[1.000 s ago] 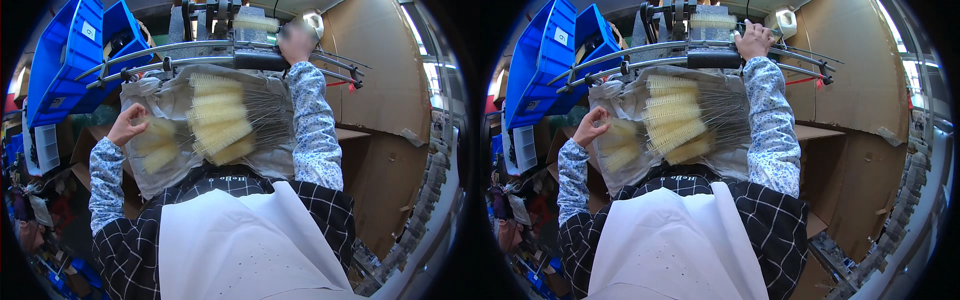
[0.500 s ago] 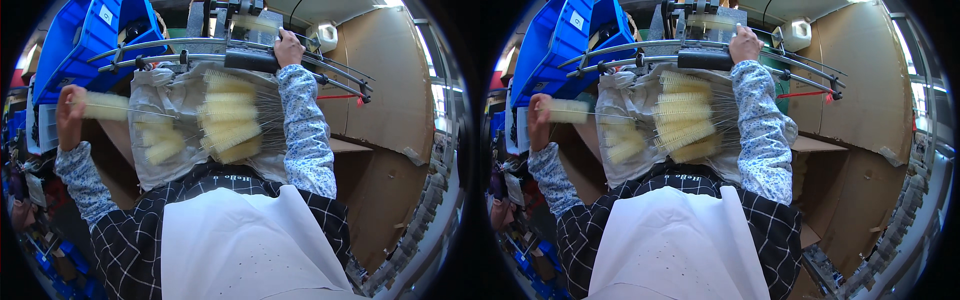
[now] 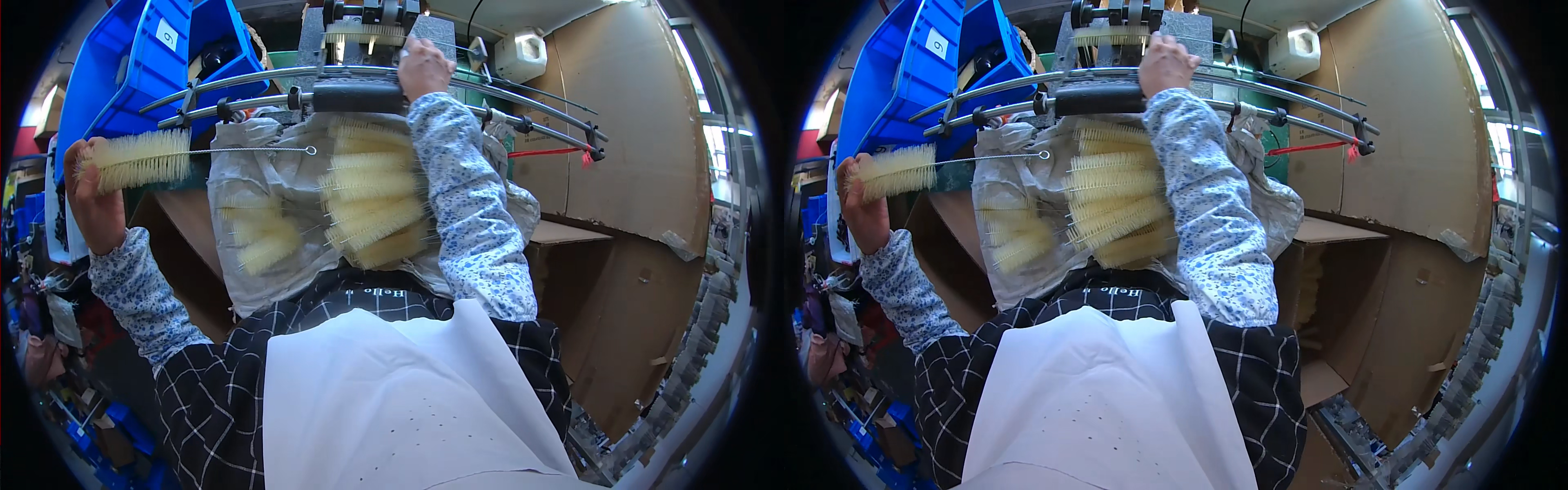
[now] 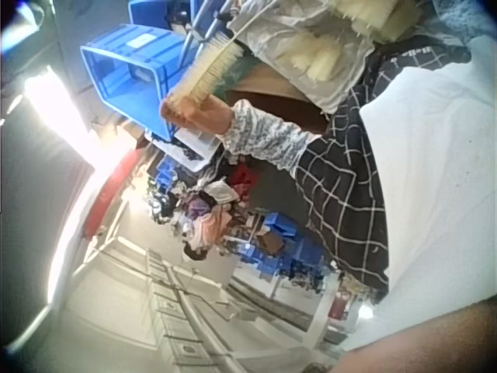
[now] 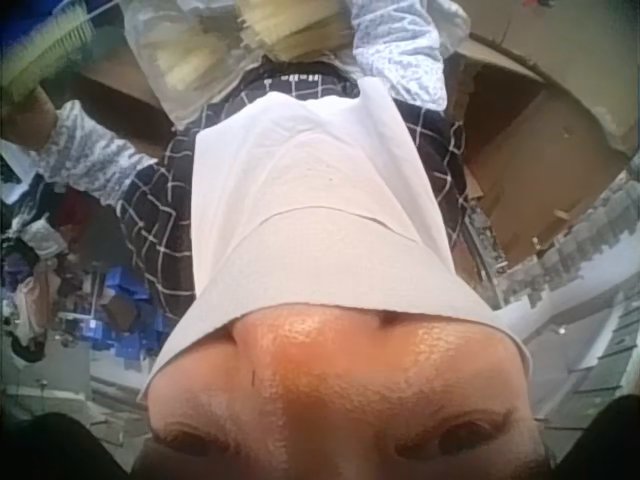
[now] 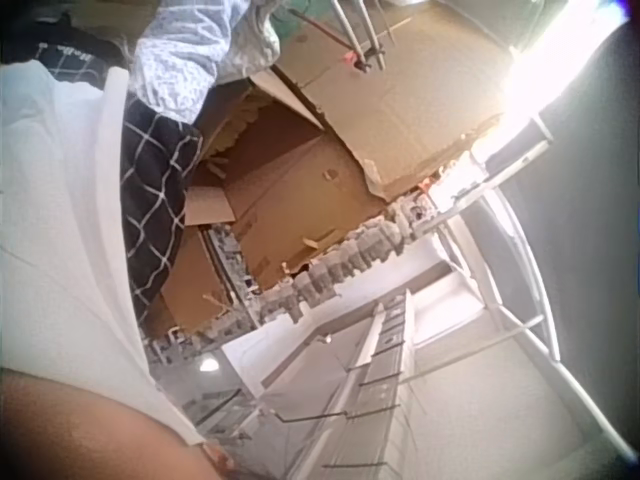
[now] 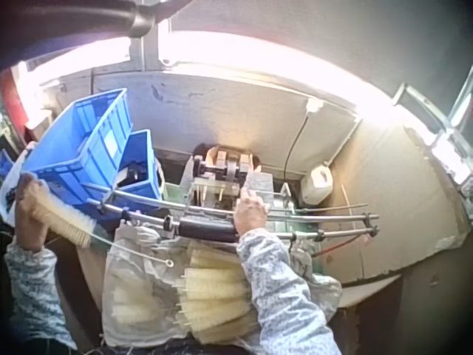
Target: The person repeatedly picks up a yellow bristle brush head and a metal wire rod from a pile on a cloth. They insert the wire rod into the brush head and then place the assembled unit onto a metal rack above. This process is repeated continuously throughout the video.
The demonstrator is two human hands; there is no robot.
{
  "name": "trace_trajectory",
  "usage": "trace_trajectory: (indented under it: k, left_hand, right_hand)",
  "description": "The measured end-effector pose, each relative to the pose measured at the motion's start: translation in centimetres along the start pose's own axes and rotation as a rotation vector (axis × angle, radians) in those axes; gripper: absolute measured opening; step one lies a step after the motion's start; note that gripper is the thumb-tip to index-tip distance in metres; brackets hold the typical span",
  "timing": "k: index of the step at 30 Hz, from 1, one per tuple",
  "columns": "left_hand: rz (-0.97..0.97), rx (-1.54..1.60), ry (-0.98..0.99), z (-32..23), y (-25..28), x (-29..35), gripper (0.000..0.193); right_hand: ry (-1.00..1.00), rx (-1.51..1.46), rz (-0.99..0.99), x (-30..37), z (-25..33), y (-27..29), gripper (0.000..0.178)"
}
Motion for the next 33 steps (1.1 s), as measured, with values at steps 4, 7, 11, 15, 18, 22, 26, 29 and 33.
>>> trace_trajectory:
  k: [4, 7, 11, 15, 18, 22, 26, 29, 33]
  left_hand:
    - [-0.097, -0.044, 0.016, -0.1, 0.9, 1.1, 0.032]
    - [-0.104, -0.032, 0.009, 0.4, 0.7, 0.8, 0.036]
    - [-0.09, 0.009, 0.056, 1.9, -3.0, 0.1, 0.04]
    - [0.192, -0.013, 0.043, 3.7, -10.0, -1.3, 0.04]
    - [0.295, 0.096, 0.155, 5.3, -12.8, -2.1, 0.039]
    - [0.373, 0.131, 0.171, 6.1, -16.4, -2.1, 0.037]
    - [0.561, 0.076, 0.069, 6.6, -22.6, -1.4, 0.029]
    - [0.553, 0.224, 0.052, 8.7, -26.7, 0.0, 0.027]
    - [0.608, 0.025, 0.114, 9.3, -25.6, 1.5, 0.039]
  right_hand:
    - [0.015, 0.02, -0.052, 0.0, -4.4, 1.0, 0.025]
    - [-0.016, 0.05, -0.057, -0.1, -9.2, 2.3, 0.031]
    - [-0.043, -0.103, 0.097, -3.1, -14.5, 2.1, 0.028]
    - [-0.104, 0.215, 0.055, -4.0, -15.8, 3.2, 0.03]
    - [0.076, -0.059, 0.271, -3.5, -16.4, 3.3, 0.027]
    - [0.142, -0.256, 0.352, 1.9, -15.0, 8.8, 0.029]
    - [0.386, -0.525, 0.605, 8.1, -5.2, 9.0, 0.042]
    - [0.46, -0.641, 0.713, 12.1, 2.5, 7.7, 0.043]
    - [0.536, -0.737, 0.522, 12.2, 5.5, 5.0, 0.027]
Point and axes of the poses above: each hand's wrist, its own x-axis away from the middle knuckle, its own y-axis out of the back of the hand, z = x × y, the point moved 10 cm from there along -x, towards the middle knuckle, and after that the axes turned 9 degrees about z, right-handed, at the moved point
